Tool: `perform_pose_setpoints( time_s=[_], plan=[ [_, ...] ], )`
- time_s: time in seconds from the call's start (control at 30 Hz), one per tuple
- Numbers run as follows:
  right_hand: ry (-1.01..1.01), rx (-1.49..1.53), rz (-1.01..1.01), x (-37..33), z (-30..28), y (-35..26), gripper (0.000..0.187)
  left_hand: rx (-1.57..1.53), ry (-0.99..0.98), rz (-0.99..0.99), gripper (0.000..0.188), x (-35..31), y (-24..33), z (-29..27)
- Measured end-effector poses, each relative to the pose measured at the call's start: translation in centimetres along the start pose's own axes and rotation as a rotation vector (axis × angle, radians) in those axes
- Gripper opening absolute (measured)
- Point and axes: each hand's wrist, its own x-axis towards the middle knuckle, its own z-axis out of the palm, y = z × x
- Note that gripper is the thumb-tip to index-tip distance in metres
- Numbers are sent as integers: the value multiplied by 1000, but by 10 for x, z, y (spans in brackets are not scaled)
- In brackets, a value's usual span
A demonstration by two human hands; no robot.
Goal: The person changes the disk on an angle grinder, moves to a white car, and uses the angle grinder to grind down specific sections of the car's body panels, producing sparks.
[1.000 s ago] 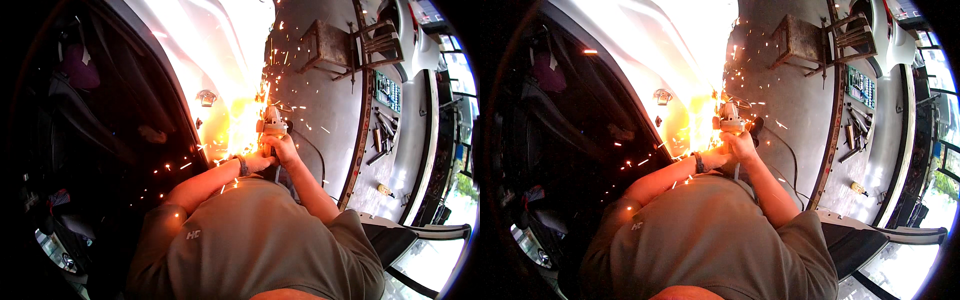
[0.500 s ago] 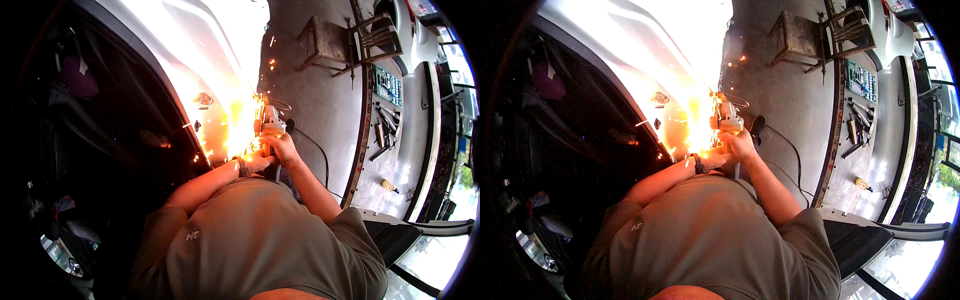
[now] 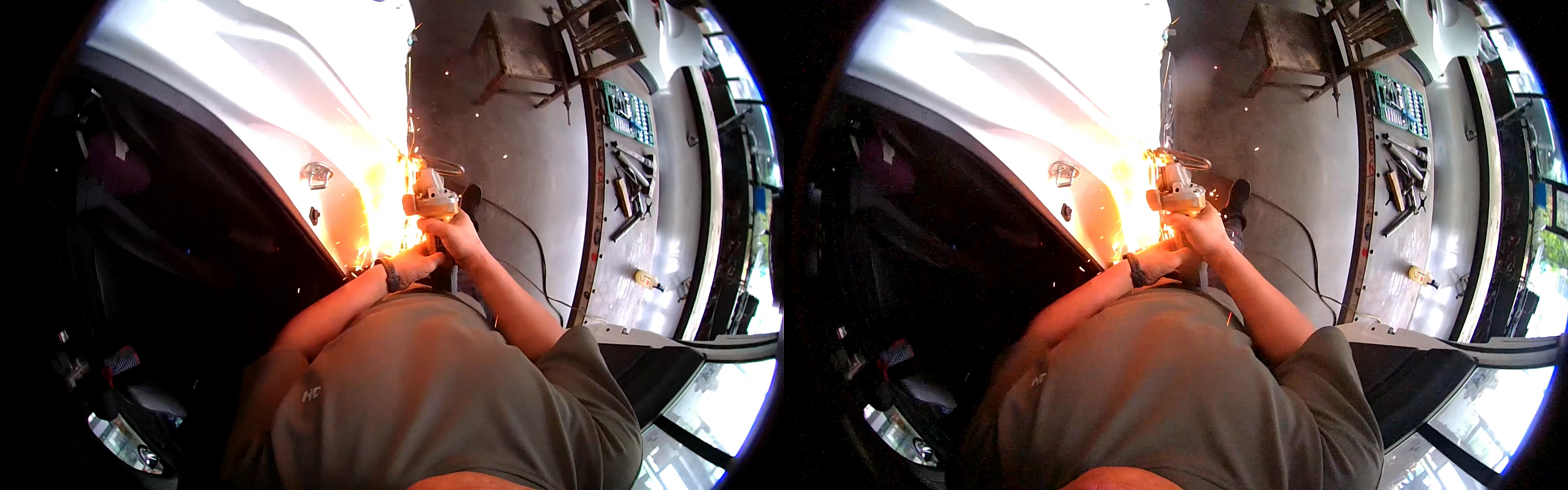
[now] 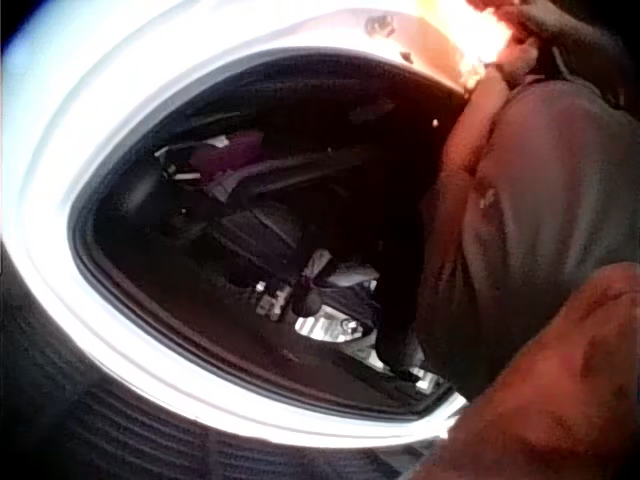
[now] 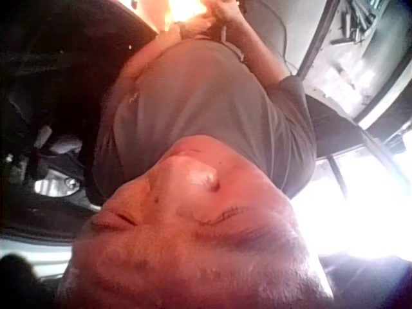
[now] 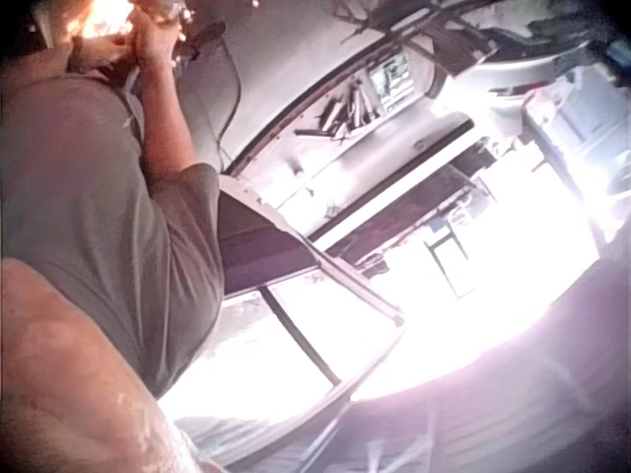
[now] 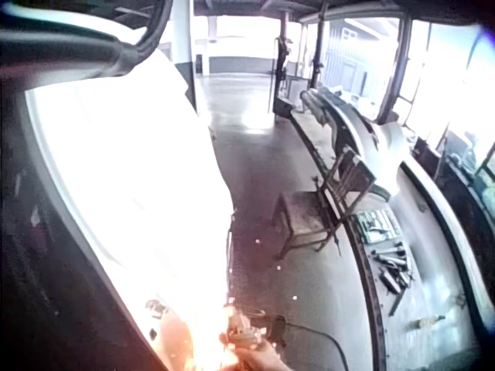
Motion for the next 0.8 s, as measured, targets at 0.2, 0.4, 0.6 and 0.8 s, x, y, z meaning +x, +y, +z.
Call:
perform_pose_setpoints(
  time_s=[0.2, 0.4, 0.6, 0.8],
  plan=[
    [-2, -8, -6, -2, 1, -2, 40, 9, 2, 4, 37, -3, -5, -5],
    [24, -85, -48, 4, -3, 7, 41, 368, -36, 310, 35, 13, -27, -24],
    [42, -18, 17, 3, -1, 8, 40, 25, -11, -18, 33, -4, -2, -5],
    [16, -34, -48, 2, 0, 4, 38, -17, -20, -21, 32, -2, -4, -9]
  ],
)
